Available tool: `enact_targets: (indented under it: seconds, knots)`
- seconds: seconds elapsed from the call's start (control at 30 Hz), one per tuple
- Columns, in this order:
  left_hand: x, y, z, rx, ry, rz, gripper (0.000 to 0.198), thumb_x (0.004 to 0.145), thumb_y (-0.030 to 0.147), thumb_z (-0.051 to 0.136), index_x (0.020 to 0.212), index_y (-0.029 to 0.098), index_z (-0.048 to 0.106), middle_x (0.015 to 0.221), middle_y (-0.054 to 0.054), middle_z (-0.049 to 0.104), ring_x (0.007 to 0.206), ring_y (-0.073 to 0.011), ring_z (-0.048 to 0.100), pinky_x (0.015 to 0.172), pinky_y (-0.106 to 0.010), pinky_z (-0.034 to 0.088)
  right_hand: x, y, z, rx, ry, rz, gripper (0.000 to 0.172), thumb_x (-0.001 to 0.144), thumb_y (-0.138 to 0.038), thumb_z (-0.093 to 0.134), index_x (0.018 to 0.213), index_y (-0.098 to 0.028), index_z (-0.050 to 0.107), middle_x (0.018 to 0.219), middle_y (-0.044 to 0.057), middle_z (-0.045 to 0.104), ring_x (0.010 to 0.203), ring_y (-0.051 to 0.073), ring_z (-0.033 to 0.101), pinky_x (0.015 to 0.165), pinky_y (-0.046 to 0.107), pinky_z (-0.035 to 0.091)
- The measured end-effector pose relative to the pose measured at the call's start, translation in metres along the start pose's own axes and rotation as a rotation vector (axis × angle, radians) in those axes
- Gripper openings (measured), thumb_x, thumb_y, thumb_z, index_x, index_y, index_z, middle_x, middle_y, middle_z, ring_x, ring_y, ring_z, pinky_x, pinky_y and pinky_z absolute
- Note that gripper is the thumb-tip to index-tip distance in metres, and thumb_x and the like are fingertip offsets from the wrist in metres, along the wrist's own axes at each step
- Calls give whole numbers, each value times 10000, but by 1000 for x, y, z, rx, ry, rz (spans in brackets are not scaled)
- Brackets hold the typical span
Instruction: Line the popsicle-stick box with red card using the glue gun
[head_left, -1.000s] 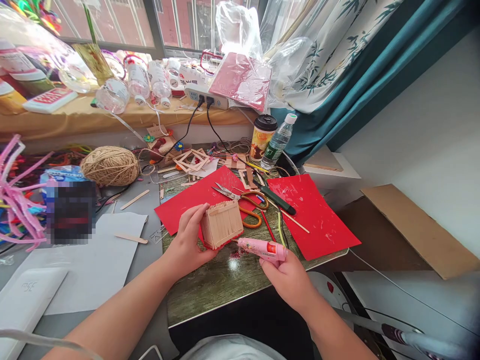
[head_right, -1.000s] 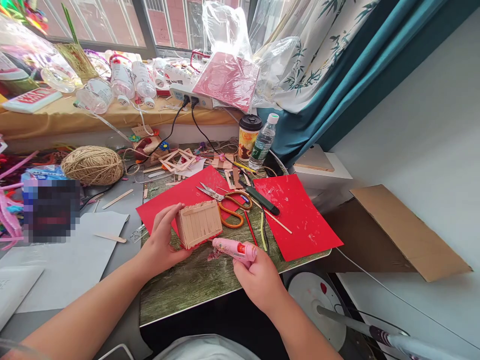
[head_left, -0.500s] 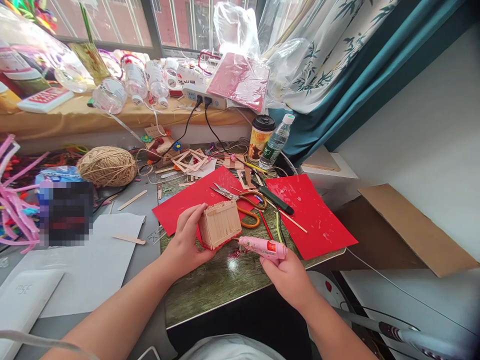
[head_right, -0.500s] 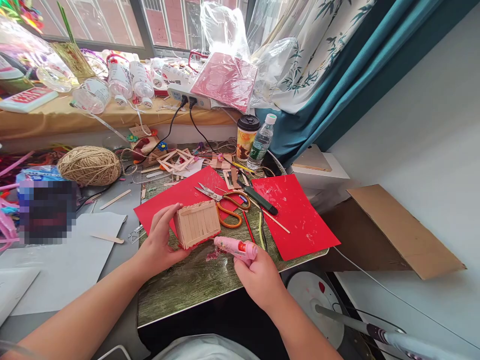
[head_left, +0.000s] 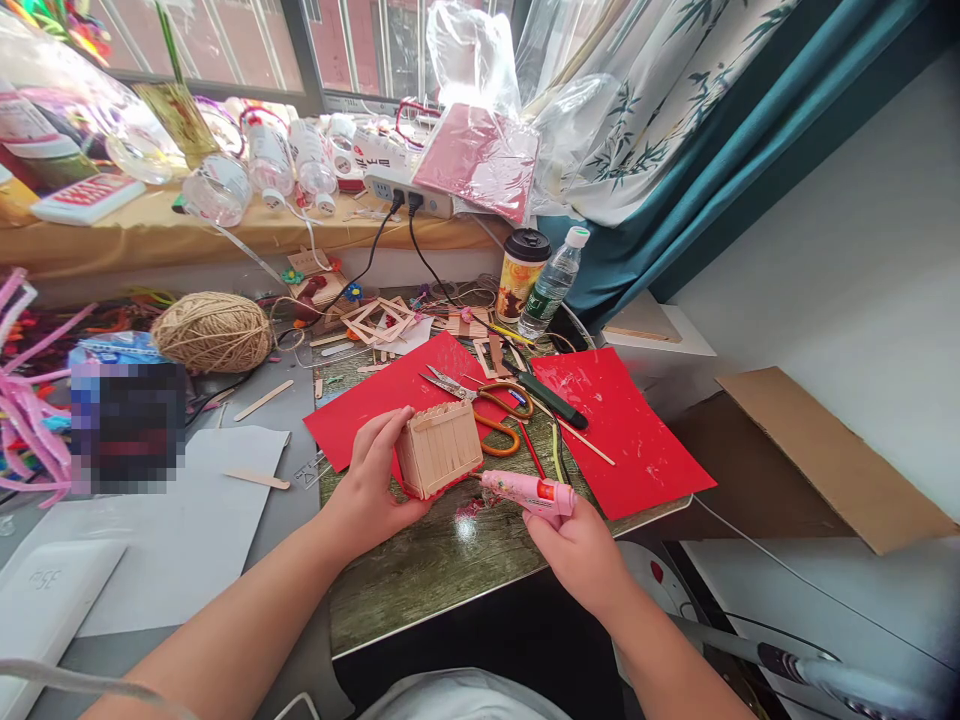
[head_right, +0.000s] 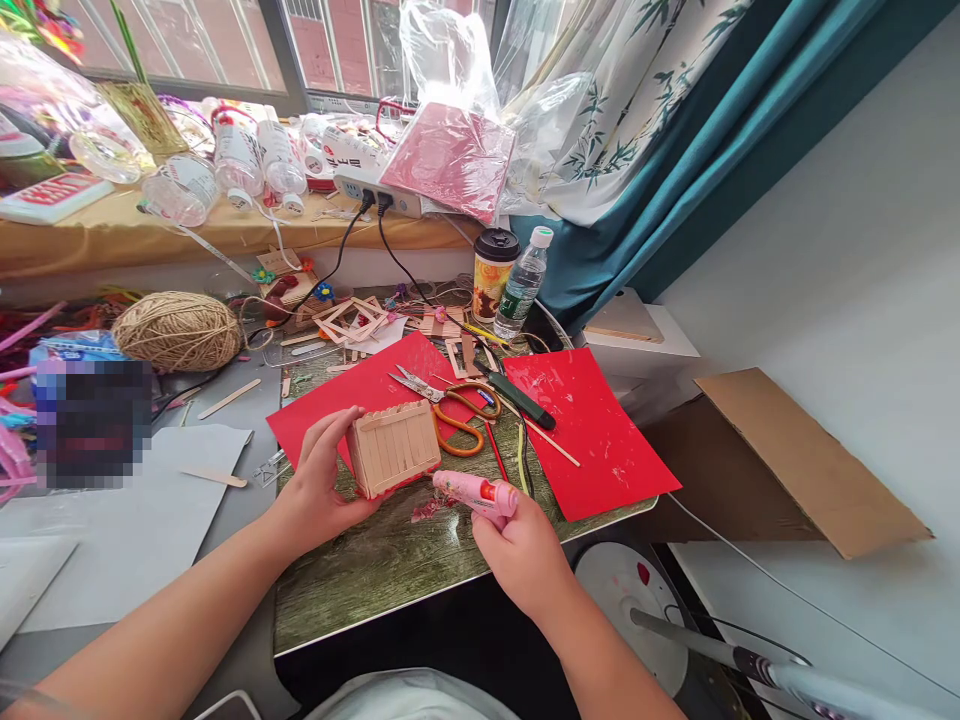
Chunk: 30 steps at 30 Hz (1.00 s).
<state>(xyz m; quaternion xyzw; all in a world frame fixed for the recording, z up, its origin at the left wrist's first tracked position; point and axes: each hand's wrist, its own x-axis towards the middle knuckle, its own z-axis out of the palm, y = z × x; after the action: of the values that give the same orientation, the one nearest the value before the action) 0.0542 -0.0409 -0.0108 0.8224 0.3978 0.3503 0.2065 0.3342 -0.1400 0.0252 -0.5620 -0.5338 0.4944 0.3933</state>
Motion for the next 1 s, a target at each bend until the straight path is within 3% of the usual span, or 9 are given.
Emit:
enact_targets:
  seconds: [1.0]
  knots:
    - [0, 0, 0, 1, -7, -14, 1093, 795, 196, 829, 1689, 310, 212, 1607, -161, 403, 1534, -383, 393, 1260, -583, 412, 1, 9, -9, -62, 44, 18, 520, 950, -163, 546, 1423, -286, 725, 1456, 18, 724, 1432, 289, 626, 1272, 506, 446]
